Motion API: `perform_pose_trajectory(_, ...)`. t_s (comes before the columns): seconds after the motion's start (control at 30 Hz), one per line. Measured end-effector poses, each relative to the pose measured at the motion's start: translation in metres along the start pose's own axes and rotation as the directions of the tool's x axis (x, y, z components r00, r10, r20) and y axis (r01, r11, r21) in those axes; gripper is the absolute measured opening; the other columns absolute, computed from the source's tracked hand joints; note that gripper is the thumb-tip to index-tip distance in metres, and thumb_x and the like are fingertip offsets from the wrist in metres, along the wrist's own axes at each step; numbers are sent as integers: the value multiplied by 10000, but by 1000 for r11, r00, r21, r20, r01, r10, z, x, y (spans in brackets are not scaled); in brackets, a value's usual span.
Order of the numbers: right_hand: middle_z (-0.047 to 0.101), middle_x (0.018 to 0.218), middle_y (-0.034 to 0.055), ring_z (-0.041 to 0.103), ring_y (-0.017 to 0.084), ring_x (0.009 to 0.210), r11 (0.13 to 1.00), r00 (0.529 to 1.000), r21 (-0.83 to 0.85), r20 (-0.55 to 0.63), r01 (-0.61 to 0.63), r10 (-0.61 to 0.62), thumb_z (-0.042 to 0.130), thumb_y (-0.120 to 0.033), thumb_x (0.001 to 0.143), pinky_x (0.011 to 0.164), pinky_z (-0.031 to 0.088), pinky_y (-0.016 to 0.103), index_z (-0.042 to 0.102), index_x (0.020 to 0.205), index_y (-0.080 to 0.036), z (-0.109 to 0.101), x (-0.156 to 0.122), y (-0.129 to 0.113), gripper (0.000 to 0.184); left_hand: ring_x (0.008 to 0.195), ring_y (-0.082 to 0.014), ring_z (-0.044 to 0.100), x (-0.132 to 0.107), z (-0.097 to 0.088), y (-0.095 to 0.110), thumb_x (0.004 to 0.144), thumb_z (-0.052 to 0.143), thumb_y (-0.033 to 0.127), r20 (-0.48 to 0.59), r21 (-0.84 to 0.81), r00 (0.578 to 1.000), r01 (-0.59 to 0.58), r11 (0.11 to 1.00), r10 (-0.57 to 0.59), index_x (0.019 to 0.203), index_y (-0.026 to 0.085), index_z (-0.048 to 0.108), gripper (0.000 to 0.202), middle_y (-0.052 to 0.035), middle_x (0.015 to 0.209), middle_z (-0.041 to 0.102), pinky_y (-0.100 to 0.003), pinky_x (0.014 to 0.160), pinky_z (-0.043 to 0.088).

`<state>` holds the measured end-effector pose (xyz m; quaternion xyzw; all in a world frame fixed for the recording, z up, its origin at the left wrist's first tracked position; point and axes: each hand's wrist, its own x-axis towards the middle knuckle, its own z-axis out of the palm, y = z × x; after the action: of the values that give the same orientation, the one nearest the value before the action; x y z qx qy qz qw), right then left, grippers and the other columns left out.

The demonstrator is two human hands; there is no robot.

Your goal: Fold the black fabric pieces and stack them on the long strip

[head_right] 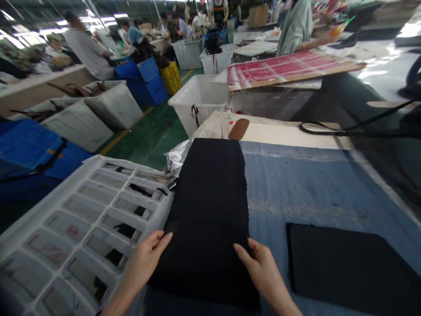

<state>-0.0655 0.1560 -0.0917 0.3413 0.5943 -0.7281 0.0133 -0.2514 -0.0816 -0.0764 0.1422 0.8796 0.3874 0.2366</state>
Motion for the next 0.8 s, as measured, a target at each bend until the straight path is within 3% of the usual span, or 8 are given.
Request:
perform_pose_trajectory(0.07,653,705,33,608,219,679,972,995,-230,-75,47,-66,618,-601,756,606,487,298,641,762,-184,-2,7,3,417,542,-145,569,7,0,-3,892,478,538,-34,116,999,-36,993,40,826,193,606,373,25,584,605,-217,527,367)
perform_pose_trajectory(0.13,568,614,-1,531,175,598,889,980,-454,-137,68,-145,578,-565,790,542,414,269,570,664,-198,-3,9,8,388,522,-144,564,10,0,-7,903,471,500,-56,212,996,-58,975,71,840,203,605,332,27,576,601,-226,530,346)
perform_pose_trajectory(0.23,426,528,-38,411,132,519,789,959,-612,-186,55,-212,493,-533,839,495,318,257,464,588,-214,-3,9,17,408,548,-151,595,12,-1,-9,917,450,458,-55,263,995,-64,963,81,812,216,596,302,17,598,627,-231,551,347)
perform_pose_trajectory(0.43,383,494,-37,374,131,477,780,936,-626,-282,-13,-211,486,-617,807,454,274,256,471,556,-221,-1,16,26,468,559,-157,607,15,-4,-5,918,440,428,-55,256,996,-54,965,70,761,217,577,296,15,594,632,-229,534,341)
perform_pose_trajectory(0.8,409,503,-26,403,149,495,768,950,-631,-294,-108,-108,464,-677,793,482,269,272,533,586,-222,-8,23,33,505,544,-148,587,18,-2,-12,917,448,446,-52,216,998,-28,976,40,765,211,571,306,27,592,610,-235,531,341)
